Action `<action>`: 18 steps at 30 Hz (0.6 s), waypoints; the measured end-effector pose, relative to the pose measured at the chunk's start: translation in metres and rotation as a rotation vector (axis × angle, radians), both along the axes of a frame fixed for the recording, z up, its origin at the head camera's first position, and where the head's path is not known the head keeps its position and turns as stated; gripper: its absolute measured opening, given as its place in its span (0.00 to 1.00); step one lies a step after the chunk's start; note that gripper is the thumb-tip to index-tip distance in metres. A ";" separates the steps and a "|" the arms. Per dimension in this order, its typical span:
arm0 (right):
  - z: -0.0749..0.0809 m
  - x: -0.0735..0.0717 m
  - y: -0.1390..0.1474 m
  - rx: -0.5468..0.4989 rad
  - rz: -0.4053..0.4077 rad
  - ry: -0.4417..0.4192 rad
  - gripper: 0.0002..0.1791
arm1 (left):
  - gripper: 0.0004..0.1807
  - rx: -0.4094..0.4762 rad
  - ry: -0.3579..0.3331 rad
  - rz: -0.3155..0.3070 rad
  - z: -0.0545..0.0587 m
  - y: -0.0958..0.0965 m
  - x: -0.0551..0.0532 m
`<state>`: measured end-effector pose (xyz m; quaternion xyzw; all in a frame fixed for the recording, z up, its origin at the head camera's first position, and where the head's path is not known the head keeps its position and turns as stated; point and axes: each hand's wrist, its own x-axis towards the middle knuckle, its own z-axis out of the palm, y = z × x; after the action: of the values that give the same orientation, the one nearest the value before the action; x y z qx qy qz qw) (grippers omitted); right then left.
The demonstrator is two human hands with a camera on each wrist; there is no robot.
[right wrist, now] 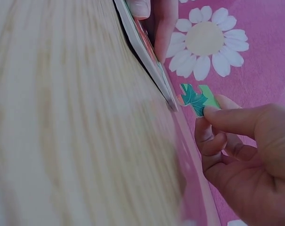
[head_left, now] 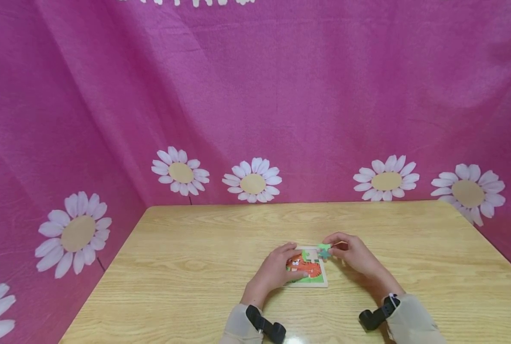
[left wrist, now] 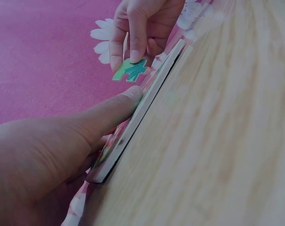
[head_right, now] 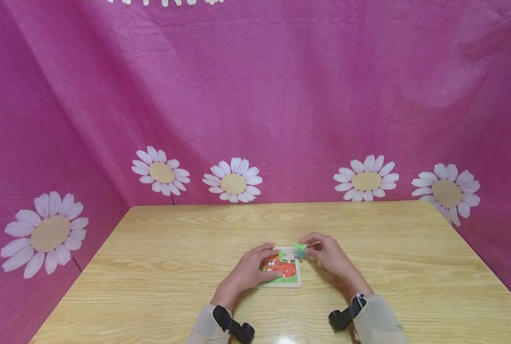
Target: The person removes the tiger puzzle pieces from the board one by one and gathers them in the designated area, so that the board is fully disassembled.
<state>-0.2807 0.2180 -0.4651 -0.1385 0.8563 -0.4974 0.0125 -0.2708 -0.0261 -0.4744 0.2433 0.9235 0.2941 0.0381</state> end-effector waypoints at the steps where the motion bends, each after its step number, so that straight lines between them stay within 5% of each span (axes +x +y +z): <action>1: 0.000 0.000 0.001 0.002 -0.002 -0.005 0.11 | 0.34 0.000 0.004 -0.002 0.000 0.000 0.000; 18: -0.001 0.003 0.015 0.028 -0.027 -0.025 0.12 | 0.34 -0.005 0.025 -0.002 0.000 0.000 0.001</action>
<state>-0.2780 0.2331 -0.4658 -0.1207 0.8646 -0.4874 0.0184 -0.2699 -0.0264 -0.4749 0.2481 0.9244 0.2886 0.0274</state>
